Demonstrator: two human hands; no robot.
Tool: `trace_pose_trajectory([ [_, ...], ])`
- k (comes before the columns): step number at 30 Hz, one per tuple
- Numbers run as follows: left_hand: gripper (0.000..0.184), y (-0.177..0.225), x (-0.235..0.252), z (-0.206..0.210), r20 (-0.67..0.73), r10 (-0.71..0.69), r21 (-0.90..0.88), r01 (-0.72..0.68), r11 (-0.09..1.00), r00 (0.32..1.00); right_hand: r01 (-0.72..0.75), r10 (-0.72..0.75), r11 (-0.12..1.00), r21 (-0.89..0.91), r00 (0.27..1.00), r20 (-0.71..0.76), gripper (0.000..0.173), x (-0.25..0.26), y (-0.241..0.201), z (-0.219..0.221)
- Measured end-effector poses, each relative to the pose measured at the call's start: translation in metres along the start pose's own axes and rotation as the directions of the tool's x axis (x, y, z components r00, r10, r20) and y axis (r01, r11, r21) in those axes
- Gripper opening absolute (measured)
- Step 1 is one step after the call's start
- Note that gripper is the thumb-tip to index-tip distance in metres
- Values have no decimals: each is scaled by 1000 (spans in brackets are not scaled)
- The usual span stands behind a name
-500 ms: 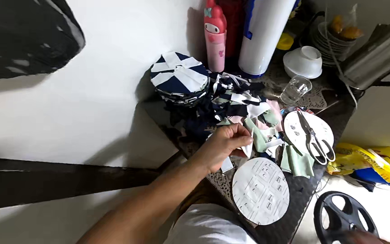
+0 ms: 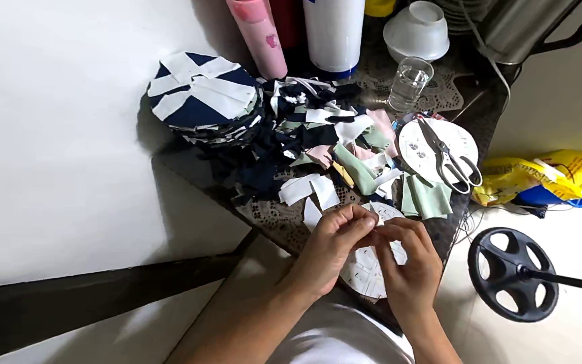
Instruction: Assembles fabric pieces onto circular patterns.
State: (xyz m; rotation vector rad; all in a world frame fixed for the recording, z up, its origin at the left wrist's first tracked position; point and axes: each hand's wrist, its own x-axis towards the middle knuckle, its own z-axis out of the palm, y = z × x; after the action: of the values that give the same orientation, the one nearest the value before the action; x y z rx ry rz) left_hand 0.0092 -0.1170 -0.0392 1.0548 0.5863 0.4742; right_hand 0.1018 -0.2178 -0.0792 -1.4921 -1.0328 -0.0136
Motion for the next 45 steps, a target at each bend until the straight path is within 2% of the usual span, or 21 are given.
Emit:
trace_pose_trajectory([
  [2, 16, -8, -3, -2, 18, 32, 6, -32, 999, 999, -245, 245, 930, 275, 969, 35, 9, -1, -3, -7],
  [5, 16, -23, -5, -4, 59, 179, 74, -183, 980, 982, -480, 492, 690, 542, 860, 136, 13, -1, -6, -15],
  [8, 17, -30, -7, -2, 75, 325, 149, -333, 931, 943, -537, 578, 535, 652, 796, 182, 14, -1, -9, -19],
  [12, 15, -38, -8, -1, 95, 488, 335, -489, 805, 868, -538, 602, 477, 695, 776, 187, 13, -4, -12, -18],
  [17, 12, -45, -6, -6, 188, 637, 585, -606, 539, 747, -507, 589, 504, 699, 794, 151, 13, -10, -14, -13],
  [19, 11, -43, -6, -6, 200, 658, 633, -608, 478, 726, -488, 578, 532, 692, 806, 124, 14, -13, -14, -11],
  [25, 15, -39, -9, -7, 162, 624, 669, -550, 500, 764, -397, 462, 713, 578, 886, 38, 14, -20, -7, -5],
  [36, 15, -41, -10, -7, 146, 609, 699, -517, 495, 780, -264, 295, 875, 405, 955, -15, 10, -21, 3, 0],
  [41, 16, -41, -11, -7, 169, 613, 733, -514, 445, 772, -98, 107, 971, 218, 994, -29, 13, -26, 13, 1],
  [45, 17, -37, -14, -7, 206, 607, 763, -515, 392, 767, 32, -30, 998, 55, 999, -38, 10, -28, 15, 0],
])
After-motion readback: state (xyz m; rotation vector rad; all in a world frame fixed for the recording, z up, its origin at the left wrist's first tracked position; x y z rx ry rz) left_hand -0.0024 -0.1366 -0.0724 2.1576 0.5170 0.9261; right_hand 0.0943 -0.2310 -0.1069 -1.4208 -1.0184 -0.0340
